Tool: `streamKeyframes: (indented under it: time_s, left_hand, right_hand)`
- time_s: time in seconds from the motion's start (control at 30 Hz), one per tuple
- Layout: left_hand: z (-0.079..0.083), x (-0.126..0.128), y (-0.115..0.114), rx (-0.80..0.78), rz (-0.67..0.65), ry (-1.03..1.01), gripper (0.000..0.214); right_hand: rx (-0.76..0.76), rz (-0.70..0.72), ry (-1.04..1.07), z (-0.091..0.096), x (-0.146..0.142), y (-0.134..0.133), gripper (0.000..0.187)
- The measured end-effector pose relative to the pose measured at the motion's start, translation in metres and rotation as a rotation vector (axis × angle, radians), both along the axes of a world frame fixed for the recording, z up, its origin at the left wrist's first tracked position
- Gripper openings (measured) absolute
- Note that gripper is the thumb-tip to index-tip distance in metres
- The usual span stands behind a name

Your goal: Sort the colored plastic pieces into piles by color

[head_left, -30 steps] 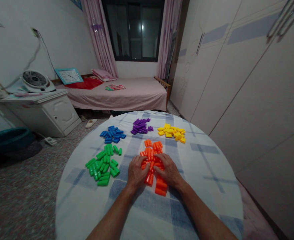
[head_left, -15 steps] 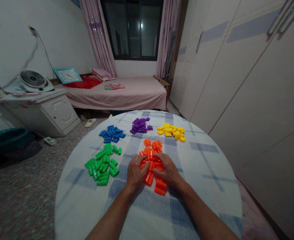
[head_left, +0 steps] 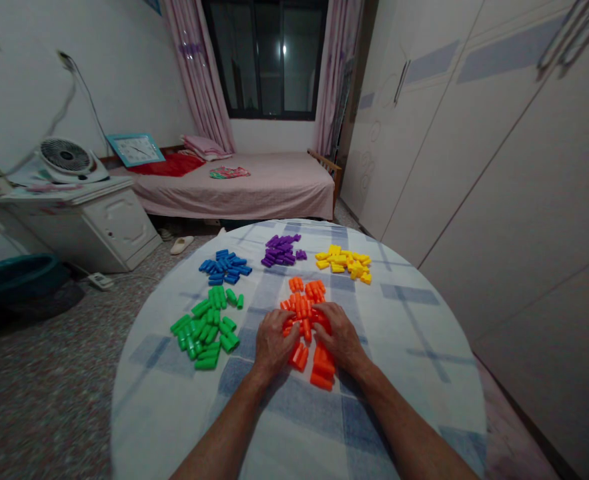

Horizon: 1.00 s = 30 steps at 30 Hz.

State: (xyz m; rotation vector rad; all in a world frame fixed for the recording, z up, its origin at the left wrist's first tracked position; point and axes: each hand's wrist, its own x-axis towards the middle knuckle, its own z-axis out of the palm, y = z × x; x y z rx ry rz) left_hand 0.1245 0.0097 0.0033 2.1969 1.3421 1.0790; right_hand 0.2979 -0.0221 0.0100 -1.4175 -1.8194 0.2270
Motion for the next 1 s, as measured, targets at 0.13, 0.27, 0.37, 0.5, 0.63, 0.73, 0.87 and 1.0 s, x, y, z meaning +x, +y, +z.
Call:
streamKeyframes:
  time_s: [0.13, 0.27, 0.37, 0.5, 0.63, 0.73, 0.87, 1.0]
  left_hand:
    - [-0.0013, -0.0002, 0.0003, 0.002, -0.004, -0.003, 0.017]
    - [-0.0016, -0.0001, 0.001, -0.005, 0.001, 0.001, 0.017]
    - [-0.0011, 0.0, 0.0012, -0.013, 0.004, -0.001, 0.017]
    - [-0.0001, 0.0, 0.0004, -0.018, -0.002, -0.01, 0.017]
    - [0.0007, 0.0001, -0.0003, -0.019, -0.009, -0.011, 0.016]
    - [0.0007, 0.0003, 0.0001, -0.018, -0.007, 0.0, 0.016]
    - [-0.0004, 0.0003, 0.0008, -0.016, -0.004, -0.002, 0.017]
    - [-0.0021, -0.0003, 0.0013, -0.019, -0.006, -0.002, 0.017]
  right_hand:
    - [-0.033, 0.008, -0.01, 0.0002, 0.001, -0.0008, 0.032]
    - [-0.074, 0.031, -0.03, 0.0016, 0.0006, -0.0026, 0.036]
    - [-0.088, 0.022, -0.029, 0.0014, 0.0004, -0.0026, 0.037]
    - [-0.081, 0.006, -0.027, 0.0008, 0.0003, -0.0013, 0.034]
    - [-0.029, 0.008, 0.004, 0.0009, 0.0002, -0.0003, 0.029]
    - [0.003, -0.008, 0.04, 0.0005, 0.0004, 0.0001, 0.028]
    - [0.008, -0.008, 0.037, 0.0004, 0.0006, -0.0002, 0.028]
    - [-0.073, 0.02, -0.015, 0.002, -0.0004, -0.002, 0.03]
